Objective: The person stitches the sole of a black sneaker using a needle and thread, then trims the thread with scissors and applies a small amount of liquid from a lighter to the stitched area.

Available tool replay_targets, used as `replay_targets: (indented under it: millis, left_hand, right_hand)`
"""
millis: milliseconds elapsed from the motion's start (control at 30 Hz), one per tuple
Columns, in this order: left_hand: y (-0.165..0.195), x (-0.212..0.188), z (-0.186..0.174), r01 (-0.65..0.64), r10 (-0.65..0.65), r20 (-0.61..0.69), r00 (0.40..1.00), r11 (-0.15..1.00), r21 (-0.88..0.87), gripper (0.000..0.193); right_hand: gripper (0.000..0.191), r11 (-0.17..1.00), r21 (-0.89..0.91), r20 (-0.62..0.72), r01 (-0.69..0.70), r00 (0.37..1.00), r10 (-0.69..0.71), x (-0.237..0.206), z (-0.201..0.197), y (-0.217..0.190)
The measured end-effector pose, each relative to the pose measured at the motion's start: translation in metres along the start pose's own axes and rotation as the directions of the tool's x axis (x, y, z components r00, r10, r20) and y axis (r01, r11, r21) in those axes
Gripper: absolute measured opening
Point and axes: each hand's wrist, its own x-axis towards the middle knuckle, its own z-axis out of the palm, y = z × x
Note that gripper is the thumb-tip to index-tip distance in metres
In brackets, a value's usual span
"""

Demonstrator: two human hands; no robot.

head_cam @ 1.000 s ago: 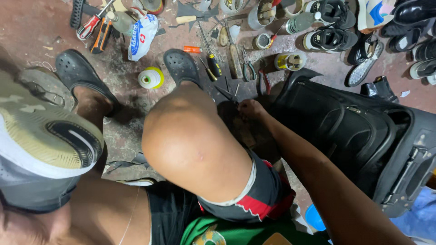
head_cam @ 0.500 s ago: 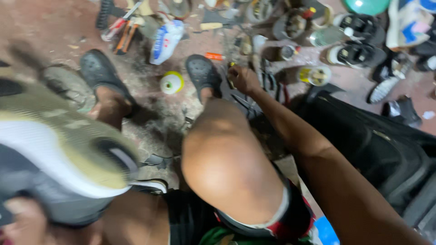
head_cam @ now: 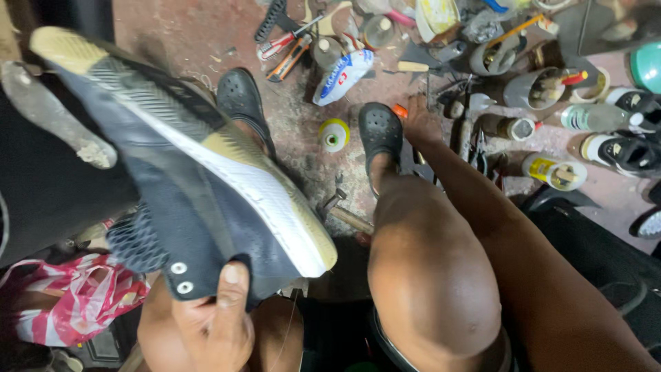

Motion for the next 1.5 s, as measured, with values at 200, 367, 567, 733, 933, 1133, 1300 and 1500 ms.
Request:
replay_targets:
  millis: [200, 367, 567, 733, 933, 1133, 1300, 1500]
  left_hand:
    - [-0.002, -0.01, -0.01, 0.185, -0.174, 0.063, 0.983, 0.921, -0.342, 0.047]
    - [0.008, -0.013, -0.009, 0.252, -0.128, 0.224, 0.966, 0.665, -0.703, 0.053]
    - [0.03, -0.033, -0.003, -0.1, 0.168, 0.122, 0.978, 0.897, -0.431, 0.048]
    - [0.051, -0.053, -0.012, -0.318, 0.334, 0.077, 0.939, 0.933, -0.168, 0.03]
    - [0.103, -0.071, -0.02, -0.611, 0.611, 0.017, 0.791, 0.79, 0.047, 0.017]
    - [0.158, -0.069, -0.015, -0.735, 0.746, 0.007, 0.666, 0.653, 0.182, 0.015]
    - [0.139, -0.053, 0.009, -0.713, 0.724, 0.025, 0.689, 0.671, 0.207, 0.015]
    - [0.084, -0.043, 0.051, -0.42, 0.414, 0.095, 0.905, 0.906, 0.051, 0.025]
  right_hand:
    - [0.058, 0.977, 0.198, -0.085, -0.077, 0.992, 0.095, -0.025, -0.01, -0.003]
    - [0.048, 0.729, 0.677, -0.188, 0.103, 0.981, 0.036, -0.075, -0.048, -0.006]
    - [0.024, 0.28, 0.959, 0.017, -0.032, 0.998, 0.054, -0.142, -0.118, -0.003]
    - [0.016, -0.181, 0.983, -0.036, 0.029, 0.999, -0.035, -0.203, -0.196, -0.004]
    - [0.022, -0.146, 0.975, -0.206, 0.168, 0.931, -0.302, -0.274, -0.268, -0.039]
    - [0.021, -0.032, 0.913, -0.373, 0.406, 0.803, -0.465, -0.285, -0.282, -0.098]
    - [0.023, 0.123, 0.827, -0.48, 0.549, 0.803, -0.353, -0.243, -0.234, -0.12]
    - [0.035, -0.006, 0.961, -0.262, 0.275, 0.909, -0.324, -0.225, -0.179, -0.093]
